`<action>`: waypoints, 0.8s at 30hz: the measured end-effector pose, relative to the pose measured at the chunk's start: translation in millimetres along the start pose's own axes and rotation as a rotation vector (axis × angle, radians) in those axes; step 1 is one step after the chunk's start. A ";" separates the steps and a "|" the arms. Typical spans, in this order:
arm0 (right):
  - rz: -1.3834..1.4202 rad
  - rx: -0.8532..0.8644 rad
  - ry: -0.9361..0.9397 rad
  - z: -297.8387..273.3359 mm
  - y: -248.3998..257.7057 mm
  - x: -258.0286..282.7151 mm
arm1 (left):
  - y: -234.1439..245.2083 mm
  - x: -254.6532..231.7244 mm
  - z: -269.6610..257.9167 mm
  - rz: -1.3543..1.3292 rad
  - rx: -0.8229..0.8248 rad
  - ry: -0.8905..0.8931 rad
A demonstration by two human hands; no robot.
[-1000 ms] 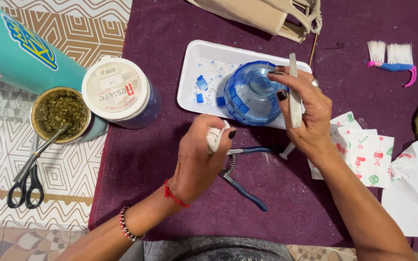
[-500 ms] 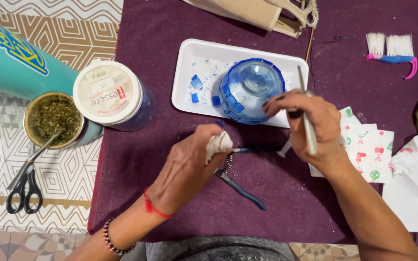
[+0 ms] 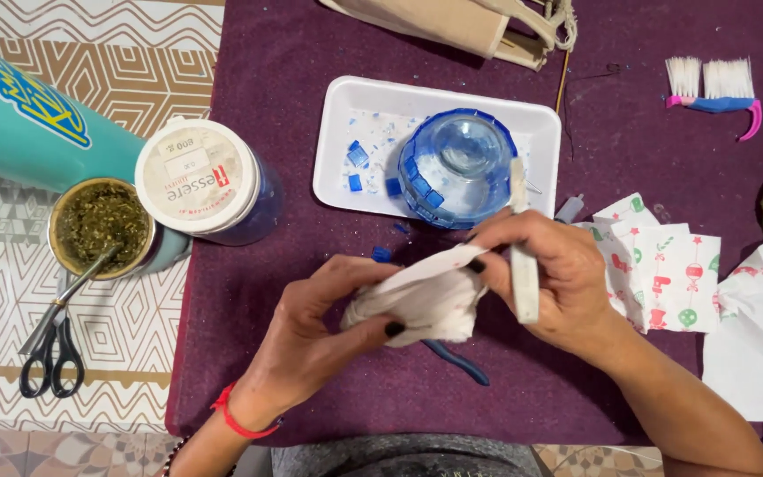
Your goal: Applying and securing small blue mosaic tiles to a spherical object using a syringe and precision tools.
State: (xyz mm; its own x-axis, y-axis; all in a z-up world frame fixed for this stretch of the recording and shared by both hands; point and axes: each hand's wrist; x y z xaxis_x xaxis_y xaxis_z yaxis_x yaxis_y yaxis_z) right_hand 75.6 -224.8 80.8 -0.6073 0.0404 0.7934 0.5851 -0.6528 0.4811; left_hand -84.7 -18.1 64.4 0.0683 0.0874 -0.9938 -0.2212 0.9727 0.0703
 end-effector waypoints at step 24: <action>-0.132 0.174 0.128 -48.2 -77.8 -25.5 | -41.4 27.6 -27.7 -0.583 -0.331 -0.147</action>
State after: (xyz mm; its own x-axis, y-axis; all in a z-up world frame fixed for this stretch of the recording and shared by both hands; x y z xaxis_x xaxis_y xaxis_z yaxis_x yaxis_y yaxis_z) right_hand 19.7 -211.5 5.1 -0.7414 0.0136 0.6710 0.5730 -0.5075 0.6434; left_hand -100.6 -61.9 31.7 0.3929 -0.3796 -0.8376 -0.3922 0.7547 -0.5260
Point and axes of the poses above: each hand's wrist, its own z-axis towards the middle knuckle, its own y-axis out of the back of the hand, x = y × z, and after that the axes turned 3 degrees about -z, right-handed
